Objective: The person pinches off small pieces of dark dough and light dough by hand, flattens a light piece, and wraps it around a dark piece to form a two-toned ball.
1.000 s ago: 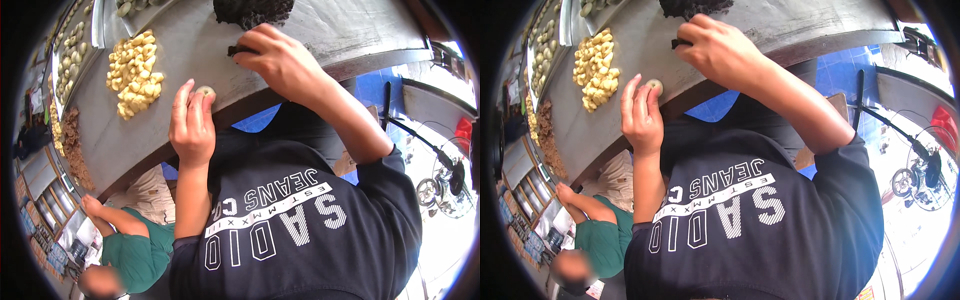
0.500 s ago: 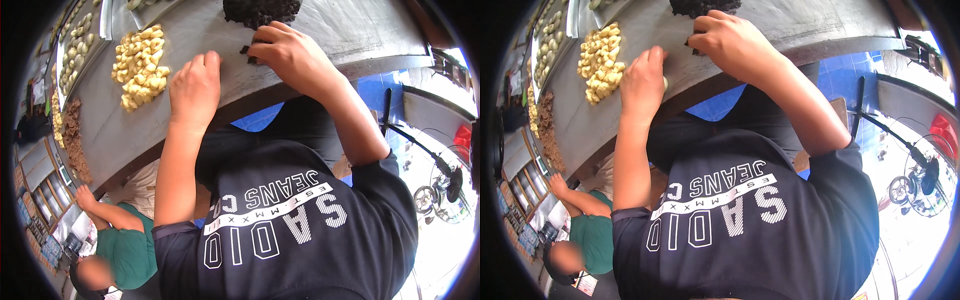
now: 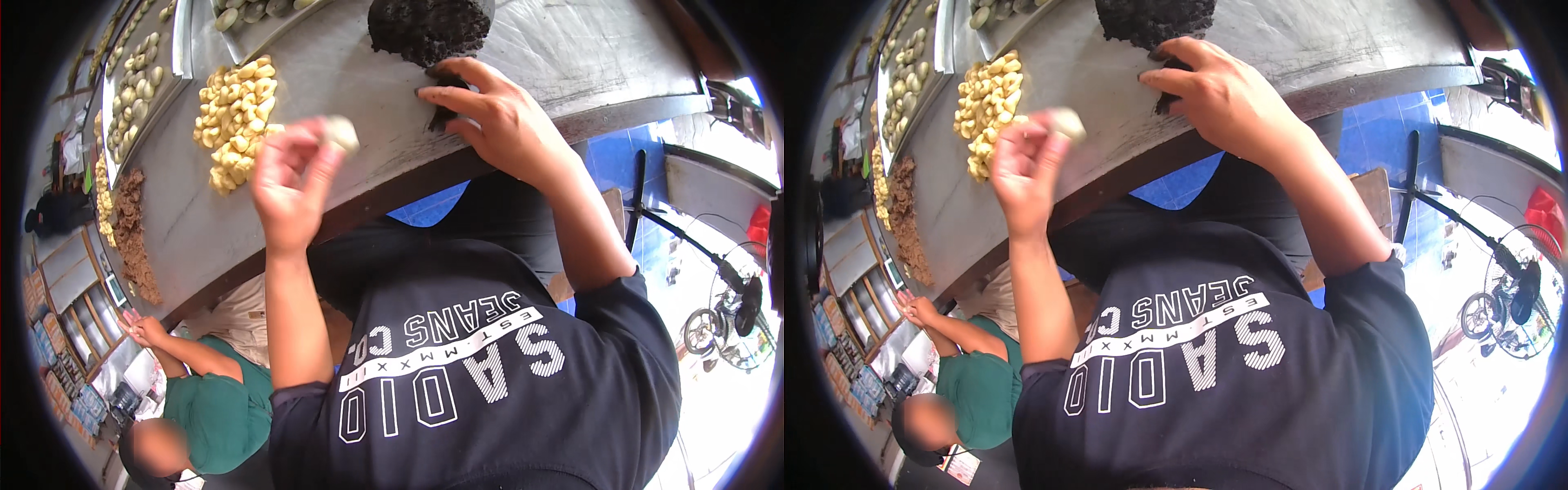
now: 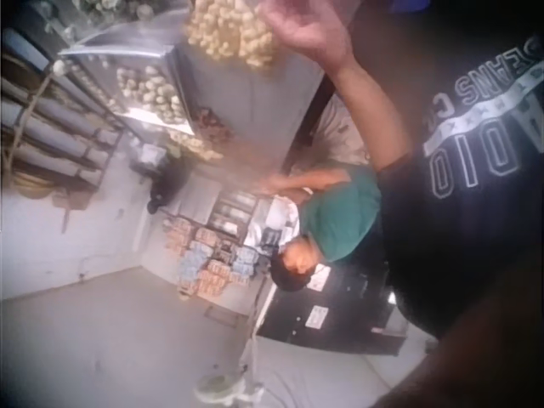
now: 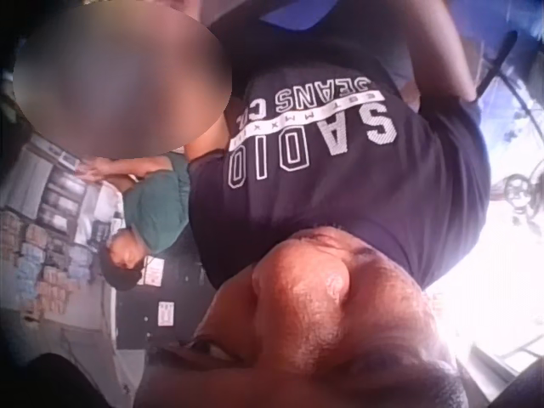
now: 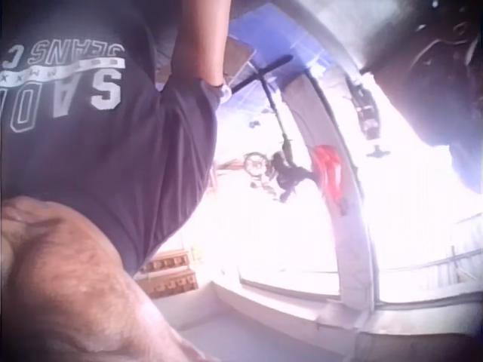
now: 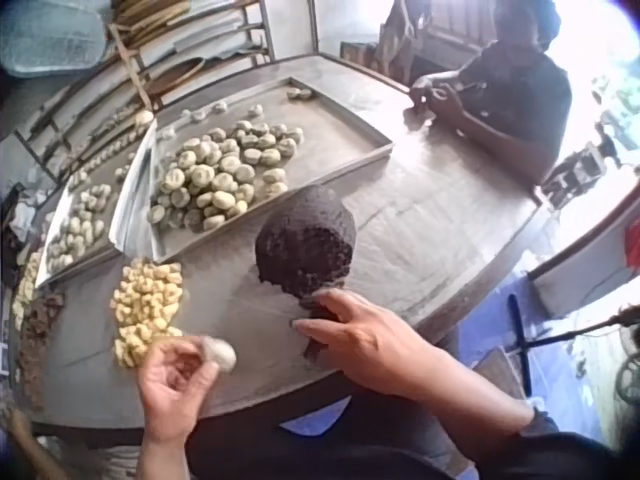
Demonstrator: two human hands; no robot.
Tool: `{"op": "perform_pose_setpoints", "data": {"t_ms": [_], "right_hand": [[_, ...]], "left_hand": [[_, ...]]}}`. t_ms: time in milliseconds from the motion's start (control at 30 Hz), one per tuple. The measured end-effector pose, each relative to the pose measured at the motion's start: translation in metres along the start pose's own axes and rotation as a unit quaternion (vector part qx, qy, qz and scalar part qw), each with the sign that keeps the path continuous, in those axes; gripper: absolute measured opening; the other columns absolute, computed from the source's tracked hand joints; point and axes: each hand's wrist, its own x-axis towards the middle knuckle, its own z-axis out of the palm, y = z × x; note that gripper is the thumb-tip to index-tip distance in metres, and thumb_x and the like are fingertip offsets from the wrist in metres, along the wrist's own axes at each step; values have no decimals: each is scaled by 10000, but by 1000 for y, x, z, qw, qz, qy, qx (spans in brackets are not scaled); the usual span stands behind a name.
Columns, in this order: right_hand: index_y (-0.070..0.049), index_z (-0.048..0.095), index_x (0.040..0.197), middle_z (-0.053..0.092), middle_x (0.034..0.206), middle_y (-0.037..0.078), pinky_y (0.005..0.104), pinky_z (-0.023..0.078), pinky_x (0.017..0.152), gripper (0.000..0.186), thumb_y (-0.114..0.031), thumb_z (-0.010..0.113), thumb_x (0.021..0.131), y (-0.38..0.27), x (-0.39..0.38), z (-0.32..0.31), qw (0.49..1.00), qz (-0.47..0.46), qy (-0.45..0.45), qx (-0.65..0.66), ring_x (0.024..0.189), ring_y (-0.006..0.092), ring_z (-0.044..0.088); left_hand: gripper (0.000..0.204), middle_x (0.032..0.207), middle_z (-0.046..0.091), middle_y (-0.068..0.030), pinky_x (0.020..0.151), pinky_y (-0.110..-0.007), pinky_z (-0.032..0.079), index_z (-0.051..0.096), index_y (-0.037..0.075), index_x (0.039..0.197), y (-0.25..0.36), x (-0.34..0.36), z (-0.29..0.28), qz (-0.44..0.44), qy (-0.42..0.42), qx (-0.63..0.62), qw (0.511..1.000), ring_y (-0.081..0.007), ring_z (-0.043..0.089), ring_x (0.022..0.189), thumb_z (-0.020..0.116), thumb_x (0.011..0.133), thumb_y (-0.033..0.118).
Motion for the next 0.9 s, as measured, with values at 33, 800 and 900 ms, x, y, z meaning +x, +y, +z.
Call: {"op": "perform_pose_setpoints", "data": {"t_ms": [33, 800, 900], "right_hand": [[-155, 824, 1282, 728, 1304, 107, 435, 597, 1038, 430, -132, 881, 856, -4, 1, 0, 999, 28, 37, 9, 1226, 329, 680], [-99, 727, 1358, 622, 1443, 190, 462, 611, 1043, 413, -113, 751, 945, -20, 1, -14, 999, 6, 36, 20, 1261, 384, 666], [-80, 700, 1334, 638, 1299, 161, 453, 638, 945, 384, -112, 726, 952, -12, 0, 4, 999, -2, -5, -32, 1222, 368, 673]], "left_hand": [[523, 1540, 649, -196, 1145, -450, 574, 556, 17, 1536, 6, 15, 4, 60, 25, -134, 989, -298, 752, 1247, 788, 1072, 82], [336, 1140, 716, -44, 948, -314, 559, 680, 8, 1268, -59, -24, -159, 53, 271, 72, 958, -147, 670, 1030, 875, 999, 54], [349, 1255, 737, -94, 1055, -335, 565, 672, -41, 1375, -56, -21, -162, 54, 297, 40, 953, -171, 697, 1152, 799, 1061, 43]]}}
